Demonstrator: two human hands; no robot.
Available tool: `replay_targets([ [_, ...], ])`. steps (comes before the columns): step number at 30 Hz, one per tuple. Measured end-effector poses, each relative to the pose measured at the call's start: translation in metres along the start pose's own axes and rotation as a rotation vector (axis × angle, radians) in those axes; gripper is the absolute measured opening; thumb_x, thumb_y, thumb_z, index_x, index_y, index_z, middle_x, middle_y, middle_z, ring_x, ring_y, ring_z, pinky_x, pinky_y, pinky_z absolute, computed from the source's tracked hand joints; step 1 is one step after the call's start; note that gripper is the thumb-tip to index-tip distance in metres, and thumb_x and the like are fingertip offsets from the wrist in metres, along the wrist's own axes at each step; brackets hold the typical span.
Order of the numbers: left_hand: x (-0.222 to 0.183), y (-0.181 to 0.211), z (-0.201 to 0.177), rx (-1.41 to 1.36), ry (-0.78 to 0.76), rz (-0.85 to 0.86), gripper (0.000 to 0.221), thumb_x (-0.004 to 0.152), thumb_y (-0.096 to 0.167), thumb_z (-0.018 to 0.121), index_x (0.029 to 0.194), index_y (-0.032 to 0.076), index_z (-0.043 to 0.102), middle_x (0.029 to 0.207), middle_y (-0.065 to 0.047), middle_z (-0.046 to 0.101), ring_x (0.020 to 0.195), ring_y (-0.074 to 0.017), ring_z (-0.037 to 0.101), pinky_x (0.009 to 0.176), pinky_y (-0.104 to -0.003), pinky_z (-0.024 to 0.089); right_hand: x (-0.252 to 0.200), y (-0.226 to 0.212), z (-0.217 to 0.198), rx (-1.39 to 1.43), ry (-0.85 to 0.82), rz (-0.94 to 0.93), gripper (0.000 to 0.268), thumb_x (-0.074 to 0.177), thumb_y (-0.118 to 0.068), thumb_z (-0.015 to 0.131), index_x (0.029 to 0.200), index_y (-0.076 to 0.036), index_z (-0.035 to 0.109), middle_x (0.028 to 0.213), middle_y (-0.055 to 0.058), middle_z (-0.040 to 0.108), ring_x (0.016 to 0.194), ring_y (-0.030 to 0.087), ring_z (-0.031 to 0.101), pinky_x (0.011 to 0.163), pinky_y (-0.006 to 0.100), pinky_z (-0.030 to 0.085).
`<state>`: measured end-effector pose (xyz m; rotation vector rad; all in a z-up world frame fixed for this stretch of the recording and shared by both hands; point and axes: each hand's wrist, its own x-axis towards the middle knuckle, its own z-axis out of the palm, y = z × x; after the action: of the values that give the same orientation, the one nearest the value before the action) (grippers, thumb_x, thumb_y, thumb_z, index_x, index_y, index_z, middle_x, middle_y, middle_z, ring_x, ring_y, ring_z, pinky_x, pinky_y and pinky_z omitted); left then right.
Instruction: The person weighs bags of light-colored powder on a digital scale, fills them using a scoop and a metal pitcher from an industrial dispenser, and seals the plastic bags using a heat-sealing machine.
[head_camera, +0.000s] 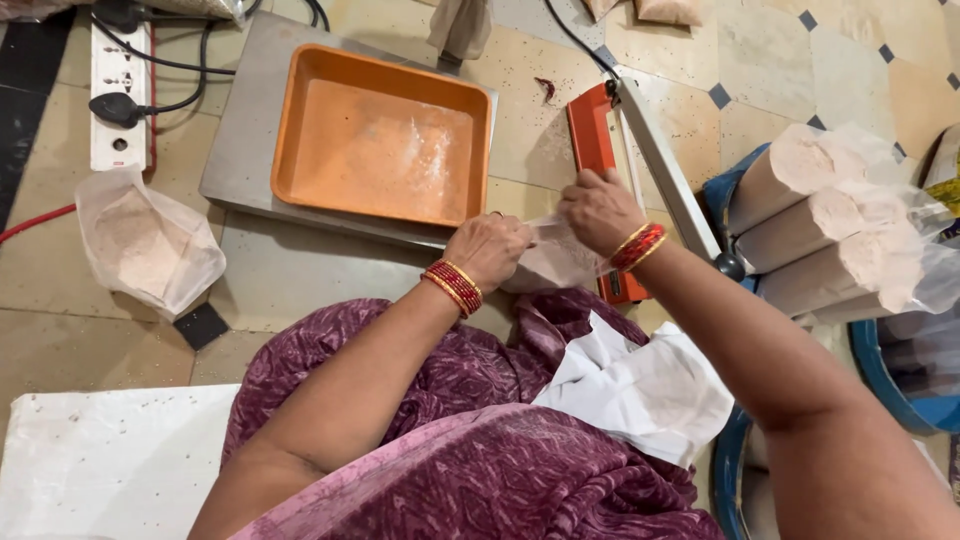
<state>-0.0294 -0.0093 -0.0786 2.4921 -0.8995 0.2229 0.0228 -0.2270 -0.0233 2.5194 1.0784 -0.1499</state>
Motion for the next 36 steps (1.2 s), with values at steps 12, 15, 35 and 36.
replay_targets([
  [12,-0.003,0.003,0.000,-0.028,-0.034,-0.096,0.018,0.098,0.016,0.058,0.088,0.009,0.072,0.089,-0.011,0.073,0.084,-0.0237,0.071,0.075,-0.039,0.059,-0.045,0.039,-0.001,0.134,-0.682,0.460,0.049,0.108,-0.037,0.049,0.073,-0.008,0.067,0.062,0.003,0.058,0.057,0.012,0.056,0.062,0.034,0.054],
  [15,-0.003,-0.001,0.000,-0.059,-0.014,-0.090,0.018,0.097,0.015,0.058,0.088,0.010,0.073,0.091,-0.011,0.074,0.088,-0.0252,0.071,0.077,-0.040,0.059,-0.078,0.059,0.020,0.244,-0.648,0.339,0.047,0.102,-0.039,0.054,0.068,-0.010,0.067,0.057,0.001,0.057,0.055,0.012,0.057,0.061,0.034,0.054],
  [35,-0.001,0.001,-0.020,-0.055,-0.073,-0.082,0.010,0.087,0.016,0.071,0.095,0.017,0.078,0.093,-0.009,0.072,0.091,-0.0278,0.071,0.075,-0.044,0.059,-0.308,-0.096,-0.022,0.250,-0.417,0.663,0.043,0.096,-0.059,0.057,0.126,-0.029,0.066,0.163,0.002,0.035,0.154,0.029,0.028,0.129,0.050,0.026],
  [36,-0.002,0.002,-0.019,-0.058,-0.072,-0.082,0.010,0.087,0.016,0.071,0.095,0.017,0.078,0.093,-0.009,0.072,0.091,-0.0278,0.071,0.075,-0.044,0.059,-0.281,-0.094,-0.038,0.249,-0.420,0.663,0.043,0.096,-0.059,0.057,0.126,-0.029,0.066,0.163,0.002,0.035,0.154,0.029,0.028,0.129,0.050,0.026],
])
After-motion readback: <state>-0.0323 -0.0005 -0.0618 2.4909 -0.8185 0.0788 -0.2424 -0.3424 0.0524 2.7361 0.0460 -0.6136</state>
